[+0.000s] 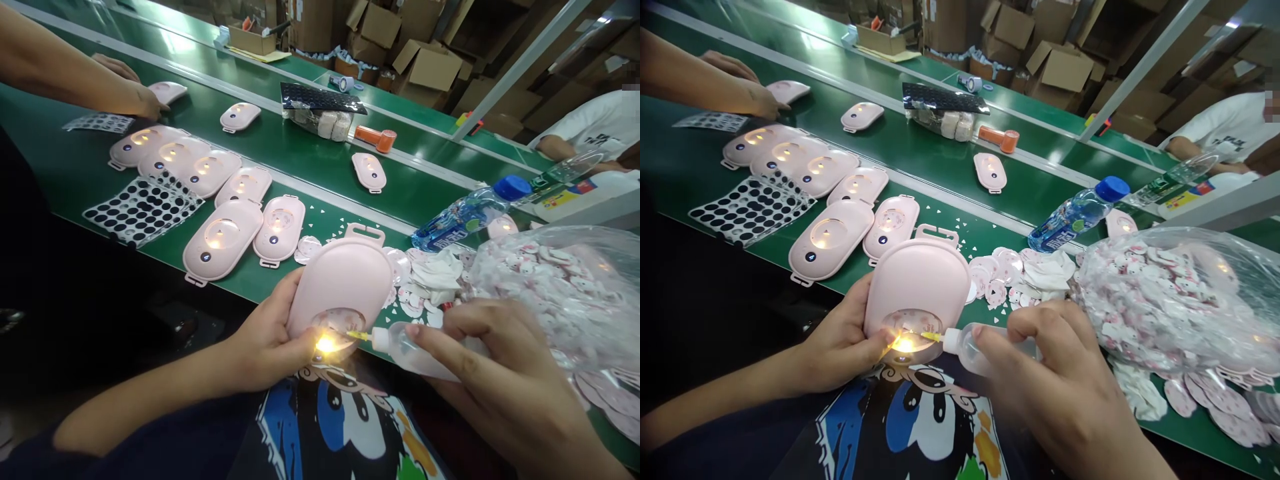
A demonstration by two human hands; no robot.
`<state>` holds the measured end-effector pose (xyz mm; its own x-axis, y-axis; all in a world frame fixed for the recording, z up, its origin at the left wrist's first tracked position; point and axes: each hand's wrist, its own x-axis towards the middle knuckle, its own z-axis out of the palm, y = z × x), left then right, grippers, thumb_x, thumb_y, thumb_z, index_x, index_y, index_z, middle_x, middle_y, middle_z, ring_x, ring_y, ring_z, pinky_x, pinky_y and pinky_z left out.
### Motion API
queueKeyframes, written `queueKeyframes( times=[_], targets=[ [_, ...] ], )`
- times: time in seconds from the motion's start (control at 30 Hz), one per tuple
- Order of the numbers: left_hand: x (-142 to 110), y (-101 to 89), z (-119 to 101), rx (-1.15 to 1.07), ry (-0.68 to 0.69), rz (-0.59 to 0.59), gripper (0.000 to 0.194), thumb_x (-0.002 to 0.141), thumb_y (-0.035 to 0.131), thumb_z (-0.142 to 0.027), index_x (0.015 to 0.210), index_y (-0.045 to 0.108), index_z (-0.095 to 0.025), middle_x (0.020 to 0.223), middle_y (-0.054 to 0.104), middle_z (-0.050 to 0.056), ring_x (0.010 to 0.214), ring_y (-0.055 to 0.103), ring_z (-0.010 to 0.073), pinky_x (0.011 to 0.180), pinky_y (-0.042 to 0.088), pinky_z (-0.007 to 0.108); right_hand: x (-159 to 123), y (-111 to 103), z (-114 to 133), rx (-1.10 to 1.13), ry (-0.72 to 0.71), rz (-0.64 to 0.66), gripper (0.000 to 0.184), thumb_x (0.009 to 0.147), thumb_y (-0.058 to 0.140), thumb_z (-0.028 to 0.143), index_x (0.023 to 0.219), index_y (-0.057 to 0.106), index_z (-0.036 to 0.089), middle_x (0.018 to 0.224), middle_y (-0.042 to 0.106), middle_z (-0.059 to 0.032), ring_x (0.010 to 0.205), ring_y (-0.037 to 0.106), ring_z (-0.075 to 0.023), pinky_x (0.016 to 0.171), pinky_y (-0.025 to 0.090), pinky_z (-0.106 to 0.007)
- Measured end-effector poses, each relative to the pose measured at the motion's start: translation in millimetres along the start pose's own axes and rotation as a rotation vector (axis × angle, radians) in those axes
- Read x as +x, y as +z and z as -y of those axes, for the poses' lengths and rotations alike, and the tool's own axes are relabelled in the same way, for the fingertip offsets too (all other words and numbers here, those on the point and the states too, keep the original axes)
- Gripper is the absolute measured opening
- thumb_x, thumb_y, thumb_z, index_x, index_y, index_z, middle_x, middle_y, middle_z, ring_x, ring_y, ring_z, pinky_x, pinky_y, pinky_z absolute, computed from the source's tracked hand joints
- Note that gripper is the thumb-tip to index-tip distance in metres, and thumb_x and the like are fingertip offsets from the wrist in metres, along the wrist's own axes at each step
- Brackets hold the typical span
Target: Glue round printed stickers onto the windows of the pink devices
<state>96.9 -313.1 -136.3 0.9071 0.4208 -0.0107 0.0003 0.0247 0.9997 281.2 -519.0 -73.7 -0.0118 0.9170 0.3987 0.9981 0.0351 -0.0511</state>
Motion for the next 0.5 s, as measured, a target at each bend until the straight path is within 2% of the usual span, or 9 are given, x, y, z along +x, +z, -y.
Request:
queueKeyframes(
  times=[0.13, 0.3, 0.4, 0.5],
  targets=[
    [0, -0.6, 2, -0.023, 0.011, 0.015, 0.069, 0.085, 0.066, -0.037, 0.145, 0.034, -0.024, 0.140, 0.051, 0.014, 0.123, 0.054, 0.0364, 0.099, 0.050, 0.048, 3, 1, 5, 0.012, 0.004, -0.012, 0.032, 0.084, 0.061, 0.005, 0.112, 0.060, 0.021, 0.093, 0.049, -0.0047, 0.085, 0.047, -0.0203, 0.076, 0.037, -0.036],
    [1, -0.1, 3, -0.029, 0.026, 0.030, 0.069, 0.086, 0.066, -0.035, 0.145, 0.032, -0.026, 0.143, 0.049, 0.012, 0.124, 0.053, 0.0335, 0.102, 0.047, 0.047, 5, 2, 17, 0.054, 0.112, -0.052, 0.035, 0.084, 0.059, 0.000, 0.110, 0.058, 0.022, 0.091, 0.048, -0.0034, 0.084, 0.046, -0.0185, 0.077, 0.037, -0.036],
    [4, -1.3, 5, -0.068, -0.011, 0.012, 0.069, 0.086, 0.065, -0.034, 0.145, 0.031, -0.023, 0.138, 0.052, 0.013, 0.119, 0.057, 0.0317, 0.096, 0.052, 0.043, -1, 3, 12, 0.087, 0.150, -0.082, 0.029, 0.087, 0.062, 0.012, 0.113, 0.058, 0.023, 0.094, 0.051, -0.0042, 0.086, 0.050, -0.0195, 0.079, 0.041, -0.036],
    [9, -4.4, 7, -0.100, -0.029, -0.064, 0.067, 0.084, 0.067, -0.033, 0.142, 0.036, -0.022, 0.133, 0.057, 0.013, 0.118, 0.058, 0.0311, 0.096, 0.052, 0.041, -4, 17, -8, 0.183, 0.338, -0.150, 0.028, 0.086, 0.067, 0.030, 0.111, 0.058, 0.023, 0.098, 0.058, -0.0048, 0.090, 0.056, -0.0204, 0.078, 0.046, -0.034]
  ],
)
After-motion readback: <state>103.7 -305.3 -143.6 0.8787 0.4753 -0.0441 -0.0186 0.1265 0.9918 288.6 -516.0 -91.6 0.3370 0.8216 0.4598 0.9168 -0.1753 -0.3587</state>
